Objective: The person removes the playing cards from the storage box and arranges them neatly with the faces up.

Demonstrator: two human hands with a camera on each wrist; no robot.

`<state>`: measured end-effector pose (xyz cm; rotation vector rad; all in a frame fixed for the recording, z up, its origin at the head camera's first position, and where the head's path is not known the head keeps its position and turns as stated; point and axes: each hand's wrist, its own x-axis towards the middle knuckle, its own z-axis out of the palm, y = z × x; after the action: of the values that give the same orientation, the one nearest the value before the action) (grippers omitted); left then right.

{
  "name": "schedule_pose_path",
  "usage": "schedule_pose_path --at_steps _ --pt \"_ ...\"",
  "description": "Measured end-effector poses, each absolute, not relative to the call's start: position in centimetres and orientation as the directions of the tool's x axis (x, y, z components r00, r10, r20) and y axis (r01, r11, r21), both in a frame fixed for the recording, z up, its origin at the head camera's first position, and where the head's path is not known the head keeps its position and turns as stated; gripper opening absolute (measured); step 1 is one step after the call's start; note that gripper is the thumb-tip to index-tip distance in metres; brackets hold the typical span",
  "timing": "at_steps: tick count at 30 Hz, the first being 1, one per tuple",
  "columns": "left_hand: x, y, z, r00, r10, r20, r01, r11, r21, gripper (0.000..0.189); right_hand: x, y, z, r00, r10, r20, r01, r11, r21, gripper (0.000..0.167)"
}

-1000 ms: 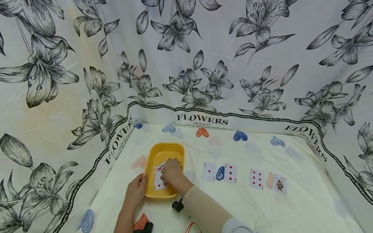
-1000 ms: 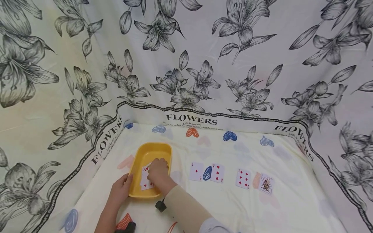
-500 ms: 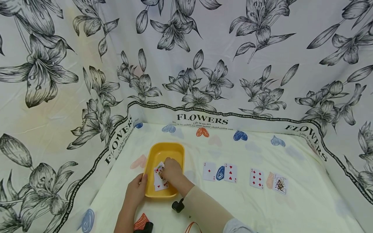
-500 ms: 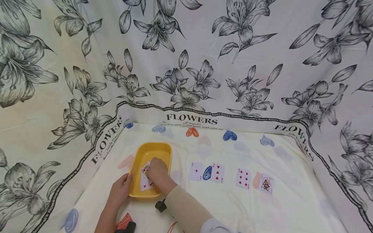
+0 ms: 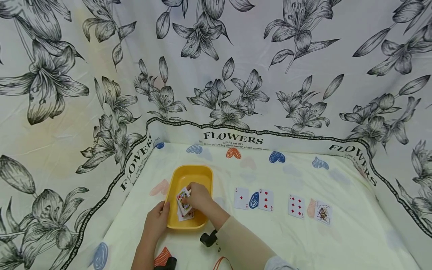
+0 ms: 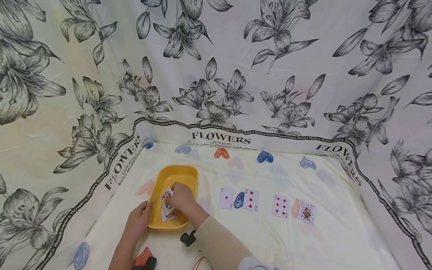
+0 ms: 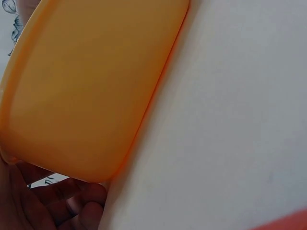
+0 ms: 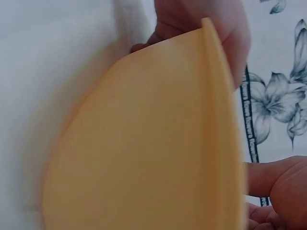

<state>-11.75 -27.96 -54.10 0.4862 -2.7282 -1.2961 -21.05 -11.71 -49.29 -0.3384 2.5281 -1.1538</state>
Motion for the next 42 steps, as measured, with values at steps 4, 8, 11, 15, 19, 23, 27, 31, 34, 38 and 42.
schedule_pose_path --at_steps 4,8,11,15,19,23,27,31,34,38,42 --pt "-11.8 -27.9 -54.2 -0.948 -0.311 -0.066 -0.247 0.591 0.768 0.052 -20.9 -10.8 -48.5 -0.904 -0.371 -0.212 -0.065 0.61 -0.789 0.043" --pt "-11.9 -27.8 -54.1 -0.947 -0.313 -0.076 -0.259 0.602 0.755 0.053 -20.7 -9.6 -47.9 -0.901 -0.374 -0.221 -0.038 0.574 -0.818 0.048" --pt "-12.0 -27.9 -54.0 -0.944 -0.321 -0.075 -0.266 0.607 0.749 0.054 -20.8 -8.5 -47.6 -0.903 -0.367 -0.225 -0.014 0.547 -0.837 0.051" --pt "-12.1 -28.0 -54.0 -0.944 -0.323 -0.074 -0.266 0.607 0.749 0.056 -21.1 -7.1 -47.4 -0.91 -0.354 -0.215 -0.001 0.521 -0.853 0.054" --pt "-12.2 -28.2 -54.1 -0.944 -0.318 -0.086 -0.27 0.599 0.754 0.057 -21.4 -5.8 -47.2 -0.918 -0.34 -0.203 0.005 0.503 -0.864 0.057" --pt "-12.1 -28.1 -54.1 -0.944 -0.315 -0.097 -0.276 0.594 0.756 0.058 -21.5 -4.2 -47.1 -0.924 -0.329 -0.197 0.028 0.455 -0.89 0.06" --pt "-12.1 -28.1 -54.0 -0.943 -0.315 -0.109 -0.285 0.593 0.753 0.059 -21.5 -2.7 -47.5 -0.928 -0.317 -0.194 0.049 0.413 -0.909 0.062" --pt "-12.1 -28.0 -53.8 -0.94 -0.316 -0.124 -0.298 0.592 0.748 0.06 -21.4 -1.4 -47.9 -0.93 -0.314 -0.191 0.053 0.399 -0.915 0.063" --pt "-12.2 -28.0 -53.7 -0.941 -0.314 -0.131 -0.301 0.591 0.749 0.061 -21.2 -0.4 -48.1 -0.93 -0.313 -0.195 0.061 0.389 -0.919 0.065" --pt "-12.2 -27.9 -53.7 -0.94 -0.312 -0.14 -0.306 0.586 0.75 0.062 -20.7 0.9 -48.5 -0.93 -0.292 -0.222 0.099 0.384 -0.918 0.068" --pt "-12.1 -27.8 -53.6 -0.937 -0.316 -0.148 -0.314 0.58 0.752 0.062 -20.1 2.0 -49.3 -0.93 -0.262 -0.259 0.147 0.381 -0.913 0.069"
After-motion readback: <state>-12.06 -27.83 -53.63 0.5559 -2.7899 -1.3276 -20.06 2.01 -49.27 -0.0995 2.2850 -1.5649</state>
